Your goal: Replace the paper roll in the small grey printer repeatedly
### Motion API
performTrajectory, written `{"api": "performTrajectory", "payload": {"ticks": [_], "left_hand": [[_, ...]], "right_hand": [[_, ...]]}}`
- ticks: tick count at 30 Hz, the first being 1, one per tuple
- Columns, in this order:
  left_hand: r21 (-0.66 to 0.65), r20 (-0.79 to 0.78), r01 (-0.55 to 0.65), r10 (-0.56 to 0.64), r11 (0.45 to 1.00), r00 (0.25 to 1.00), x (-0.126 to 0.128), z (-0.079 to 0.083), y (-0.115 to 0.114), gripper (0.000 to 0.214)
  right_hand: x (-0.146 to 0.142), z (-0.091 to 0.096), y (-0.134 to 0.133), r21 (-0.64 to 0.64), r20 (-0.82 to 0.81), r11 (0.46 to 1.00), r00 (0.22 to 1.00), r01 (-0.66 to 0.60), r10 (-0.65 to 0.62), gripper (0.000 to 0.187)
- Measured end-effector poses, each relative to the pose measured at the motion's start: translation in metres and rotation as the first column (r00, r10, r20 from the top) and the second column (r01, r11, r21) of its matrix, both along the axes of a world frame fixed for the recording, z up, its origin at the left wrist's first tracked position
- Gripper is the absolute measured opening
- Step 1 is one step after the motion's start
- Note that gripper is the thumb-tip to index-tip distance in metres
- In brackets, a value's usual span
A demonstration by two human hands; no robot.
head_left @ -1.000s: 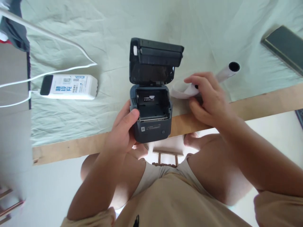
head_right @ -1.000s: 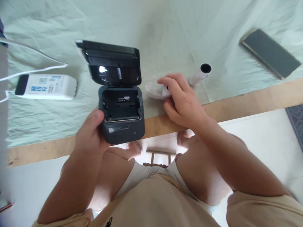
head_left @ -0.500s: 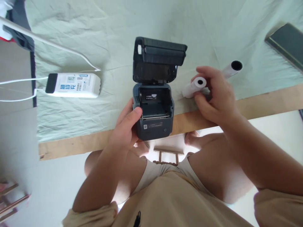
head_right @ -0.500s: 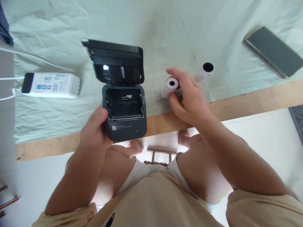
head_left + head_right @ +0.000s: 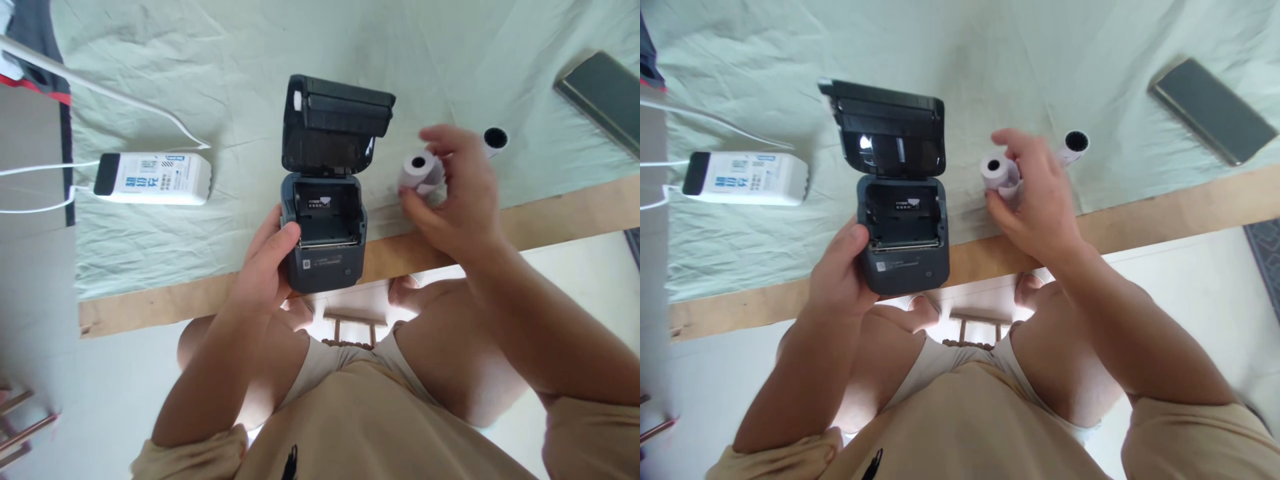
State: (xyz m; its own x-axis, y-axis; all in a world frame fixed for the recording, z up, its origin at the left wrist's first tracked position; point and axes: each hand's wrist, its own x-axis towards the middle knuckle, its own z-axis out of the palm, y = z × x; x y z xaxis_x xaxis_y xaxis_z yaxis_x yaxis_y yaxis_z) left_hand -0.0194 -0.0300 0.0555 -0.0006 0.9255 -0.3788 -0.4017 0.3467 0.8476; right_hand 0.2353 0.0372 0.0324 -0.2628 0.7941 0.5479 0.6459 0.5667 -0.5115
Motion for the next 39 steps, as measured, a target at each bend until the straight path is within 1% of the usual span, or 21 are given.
{"api": "performTrajectory", "payload": {"ticks": [1,3,5,7,9,10,13,16,19,21,23,24,25,27,28,29,31,33,35,37,39], "left_hand": [[-0.003,-0.007,0.003,-0.003,1.000,1.000,0.000,0.000,0.000,0.049],[0.008,-0.017,0.008,-0.008,1.000,1.000,0.001,-0.001,0.000,0.049],[0.035,-0.024,0.002,-0.001,0.999,1.000,0.002,-0.002,0.000,0.046],[0.064,-0.038,-0.023,0.026,0.998,0.999,0.003,-0.004,0.000,0.042],[0.086,-0.060,-0.041,0.046,0.995,0.997,0.003,-0.005,0.000,0.043],[0.096,-0.069,-0.041,0.048,0.995,0.996,0.003,-0.006,0.000,0.045],[0.096,-0.064,-0.035,0.041,0.995,0.997,0.003,-0.005,-0.001,0.045],[0.085,-0.015,-0.056,0.058,0.995,0.998,0.004,-0.004,-0.001,0.034],[0.120,0.051,-0.035,0.029,0.992,0.998,0.003,-0.005,0.000,0.039],[0.134,0.040,-0.012,0.007,0.991,0.999,0.001,-0.006,-0.001,0.044],[0.121,-0.032,0.011,-0.007,0.993,0.999,-0.002,-0.006,-0.002,0.052],[0.113,-0.069,0.021,-0.014,0.993,0.998,-0.003,-0.006,-0.003,0.058],[0.111,-0.095,0.033,-0.023,0.993,0.995,-0.004,-0.006,-0.005,0.063],[0.119,-0.116,0.065,-0.051,0.991,0.992,-0.006,-0.005,-0.006,0.071],[0.125,-0.124,0.079,-0.064,0.989,0.990,-0.007,-0.005,-0.007,0.076],[0.127,-0.135,0.096,-0.079,0.987,0.988,-0.008,-0.005,-0.007,0.079],[0.124,-0.163,0.114,-0.093,0.986,0.982,-0.009,-0.005,-0.007,0.084],[0.122,-0.183,0.106,-0.083,0.987,0.980,-0.009,-0.004,-0.006,0.085],[0.116,-0.179,0.090,-0.068,0.989,0.981,-0.009,-0.004,-0.006,0.085],[0.107,-0.159,0.079,-0.062,0.991,0.985,-0.009,-0.002,-0.007,0.086],[0.107,-0.123,0.081,-0.067,0.991,0.990,-0.007,0.000,-0.008,0.086]], "right_hand": [[-0.004,0.006,-0.004,0.007,-0.070,1.000,0.997,-0.016,0.017,0.056],[-0.017,0.019,-0.013,0.030,-0.169,0.997,0.983,-0.069,0.073,0.050],[-0.033,0.030,-0.021,0.065,-0.165,0.987,0.973,-0.149,0.158,0.039],[-0.048,0.035,-0.024,0.124,-0.101,0.971,0.971,-0.204,0.217,0.028],[-0.059,0.033,-0.021,0.193,-0.017,0.956,0.974,-0.219,0.226,0.024],[-0.062,0.030,-0.018,0.203,0.024,0.954,0.975,-0.220,0.219,0.023],[-0.066,0.022,-0.013,0.166,0.104,0.960,0.972,-0.226,0.211,0.017],[-0.068,0.021,-0.016,0.192,0.055,0.954,0.973,-0.232,0.225,0.018],[-0.068,0.020,-0.025,0.211,-0.008,0.936,0.957,-0.281,0.289,0.016],[-0.066,0.018,-0.029,0.185,0.006,0.927,0.944,-0.326,0.331,0.011],[-0.062,0.017,-0.031,0.169,-0.012,0.908,0.921,-0.383,0.390,0.006],[-0.060,0.016,-0.030,0.166,-0.046,0.909,0.918,-0.382,0.395,0.008],[-0.058,0.017,-0.029,0.167,-0.093,0.920,0.923,-0.355,0.373,0.013],[-0.056,0.017,-0.025,0.137,-0.178,0.961,0.948,-0.242,0.264,0.029],[-0.055,0.018,-0.023,0.092,-0.196,0.978,0.960,-0.186,0.201,0.038],[-0.054,0.018,-0.021,0.035,-0.199,0.987,0.966,-0.158,0.162,0.046],[-0.053,0.016,-0.017,-0.059,-0.223,0.979,0.958,-0.195,0.177,0.055],[-0.051,0.013,-0.015,-0.085,-0.307,0.966,0.929,-0.244,0.208,0.051],[-0.048,0.010,-0.016,-0.068,-0.381,0.967,0.902,-0.244,0.201,0.042],[-0.046,0.006,-0.018,-0.091,-0.387,0.965,0.901,-0.246,0.193,0.036],[-0.044,0.003,-0.020,-0.140,-0.354,0.945,0.906,-0.297,0.232,0.036]]}}
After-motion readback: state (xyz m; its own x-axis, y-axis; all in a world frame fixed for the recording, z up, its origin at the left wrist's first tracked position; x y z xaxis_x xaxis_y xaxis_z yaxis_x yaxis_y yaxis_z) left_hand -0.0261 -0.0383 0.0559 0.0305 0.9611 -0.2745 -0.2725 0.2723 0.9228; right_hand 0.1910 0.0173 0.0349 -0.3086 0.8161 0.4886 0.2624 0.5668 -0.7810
